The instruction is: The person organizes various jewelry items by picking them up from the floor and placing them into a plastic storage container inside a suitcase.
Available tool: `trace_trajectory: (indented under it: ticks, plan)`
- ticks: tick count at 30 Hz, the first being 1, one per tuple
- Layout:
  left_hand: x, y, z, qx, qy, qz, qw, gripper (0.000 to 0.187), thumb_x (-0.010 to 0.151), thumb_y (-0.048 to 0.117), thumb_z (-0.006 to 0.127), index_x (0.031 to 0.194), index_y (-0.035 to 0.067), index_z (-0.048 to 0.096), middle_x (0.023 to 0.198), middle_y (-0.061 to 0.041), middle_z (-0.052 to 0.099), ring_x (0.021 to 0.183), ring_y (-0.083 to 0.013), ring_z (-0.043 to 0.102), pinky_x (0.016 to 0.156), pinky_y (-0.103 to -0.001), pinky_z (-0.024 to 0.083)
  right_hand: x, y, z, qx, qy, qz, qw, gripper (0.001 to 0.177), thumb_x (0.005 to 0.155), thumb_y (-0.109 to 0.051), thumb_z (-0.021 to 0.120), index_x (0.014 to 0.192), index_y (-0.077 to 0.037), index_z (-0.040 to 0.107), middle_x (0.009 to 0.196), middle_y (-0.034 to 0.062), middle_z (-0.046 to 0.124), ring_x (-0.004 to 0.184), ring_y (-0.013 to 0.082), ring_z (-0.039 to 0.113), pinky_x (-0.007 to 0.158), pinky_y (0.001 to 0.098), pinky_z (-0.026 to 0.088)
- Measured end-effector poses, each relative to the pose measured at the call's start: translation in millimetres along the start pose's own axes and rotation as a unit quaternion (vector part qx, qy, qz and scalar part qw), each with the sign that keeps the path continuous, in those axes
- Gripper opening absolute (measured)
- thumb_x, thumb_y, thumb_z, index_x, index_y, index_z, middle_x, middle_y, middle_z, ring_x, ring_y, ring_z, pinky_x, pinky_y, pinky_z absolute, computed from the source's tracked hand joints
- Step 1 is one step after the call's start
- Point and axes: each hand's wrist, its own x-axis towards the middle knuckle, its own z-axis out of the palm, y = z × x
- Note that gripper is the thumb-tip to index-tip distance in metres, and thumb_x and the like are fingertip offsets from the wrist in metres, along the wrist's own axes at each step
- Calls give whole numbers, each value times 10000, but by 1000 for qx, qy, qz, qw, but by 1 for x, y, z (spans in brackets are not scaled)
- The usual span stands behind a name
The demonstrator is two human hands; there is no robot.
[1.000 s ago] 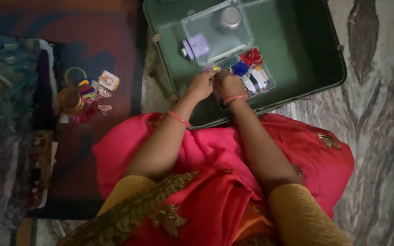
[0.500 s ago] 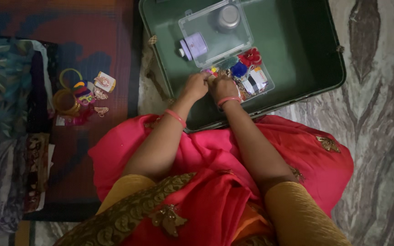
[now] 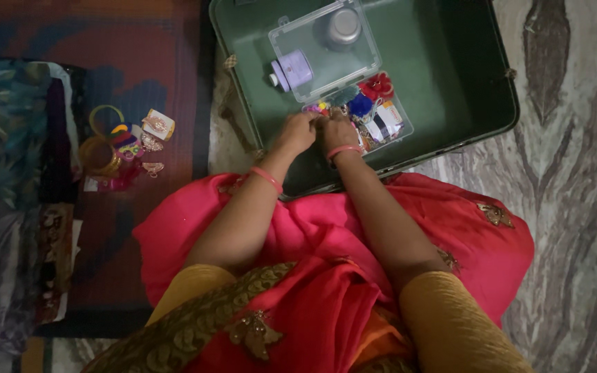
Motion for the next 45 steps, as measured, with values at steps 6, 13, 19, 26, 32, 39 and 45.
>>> trace_trajectory:
  ticks: [6, 13, 19, 26, 32, 39, 45]
  plan:
    - [12, -20, 16, 1, 39, 47, 998, 311, 843, 72, 677, 1145, 67, 751, 1076, -223, 725, 1011, -401, 696, 918, -446, 554, 9, 10, 2, -8, 40, -5, 999, 260, 986, -307, 637, 1066, -80, 736, 1175, 224, 667, 1018, 413, 692, 863, 490, 574]
    - [9, -23, 16, -25, 40, 54, 997, 286, 855, 75, 686, 1133, 34, 743, 1103, -231, 727, 1057, -388, 700, 955, -429, 551, 18, 30, 42, 22, 75, -144, 986, 298, 863, -163, 687, 1156, -113, 715, 1172, 223, 688, 1060, 416, 679, 914, 489, 549]
    - [8, -17, 12, -36, 25, 38, 998, 306, 864, 69, 659, 1158, 45, 739, 1117, -226, 722, 1067, -386, 695, 953, -428, 552, 9, 21, 24, 72, 27, -15, 997, 299, 852, -194, 720, 1143, -126, 710, 1210, 203, 666, 1067, 402, 644, 916, 490, 523]
    - [7, -10, 7, -21, 20, 46, 999, 310, 850, 90, 665, 1150, 52, 731, 1095, -213, 725, 1032, -390, 697, 933, -442, 549, 9, 20, 18, -21, 121, -136, 983, 171, 867, -186, 658, 997, -160, 765, 1174, 155, 712, 1053, 377, 694, 886, 470, 560]
    - [2, 1, -1, -7, 2, 27, 1000, 280, 891, 85, 620, 1137, 83, 754, 1088, -214, 727, 1039, -389, 695, 922, -451, 553, 17, 26, 32, -21, 46, -9, 999, 261, 1014, -290, 619, 966, -71, 754, 1077, 218, 719, 984, 387, 713, 897, 465, 573]
    - [4, -8, 7, -22, 12, 32, 999, 349, 863, 48, 588, 1174, 72, 745, 1098, -223, 721, 1041, -385, 698, 937, -435, 547, 10, 29, 31, -5, 99, -83, 992, 202, 908, -220, 626, 984, -112, 779, 1085, 210, 734, 973, 392, 704, 848, 473, 552]
    - [6, -11, 9, -12, 3, 43, 999, 335, 856, 53, 602, 1153, 73, 753, 1095, -207, 736, 1044, -368, 712, 950, -426, 553, 14, 20, 23, -73, -6, -29, 997, 200, 949, -244, 622, 1048, -130, 754, 1019, 184, 750, 932, 368, 731, 820, 474, 576]
